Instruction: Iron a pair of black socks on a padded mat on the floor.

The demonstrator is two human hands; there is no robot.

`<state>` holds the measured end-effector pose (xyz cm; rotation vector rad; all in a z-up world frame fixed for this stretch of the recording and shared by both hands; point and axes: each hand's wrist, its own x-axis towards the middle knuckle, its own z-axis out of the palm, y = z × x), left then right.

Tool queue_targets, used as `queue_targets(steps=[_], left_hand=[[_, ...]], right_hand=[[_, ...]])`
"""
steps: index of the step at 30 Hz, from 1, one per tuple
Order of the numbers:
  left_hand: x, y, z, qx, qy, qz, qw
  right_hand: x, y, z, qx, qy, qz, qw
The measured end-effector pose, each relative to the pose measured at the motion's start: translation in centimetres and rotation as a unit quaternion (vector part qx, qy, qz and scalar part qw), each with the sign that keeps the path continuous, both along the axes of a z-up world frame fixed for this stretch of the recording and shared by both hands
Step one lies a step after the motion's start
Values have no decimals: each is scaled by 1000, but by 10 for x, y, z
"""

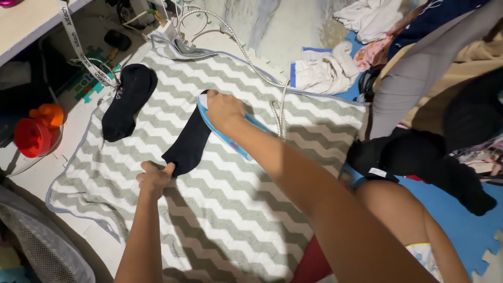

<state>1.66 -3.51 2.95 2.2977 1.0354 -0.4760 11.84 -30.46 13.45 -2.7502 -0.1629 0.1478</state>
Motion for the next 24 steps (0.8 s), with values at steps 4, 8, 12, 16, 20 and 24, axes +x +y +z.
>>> queue_targets(steps=[4,8,12,16,20,24], left_hand=[[-17,-16,-3,21,-88,-23,996],[-14,-28,-4,94,-152,-72,981],[11,-20,-22,-78,-337,-106,932],[39,-75,105,34,-479,-213,851],[30,-107,201,195,-575,-348,714],[13,-88,179,334,-522,-458,637]], right_hand=[[-7,-20,-3,13,5,-27,1000],[-28,-72,67,8,104,-10,995],[-31,-118,105,42,66,-20,997],[-31,-144,152,76,-1,-59,995],[-32,-150,186,79,-80,-57,992],[-38,-142,192,80,-103,-53,990]])
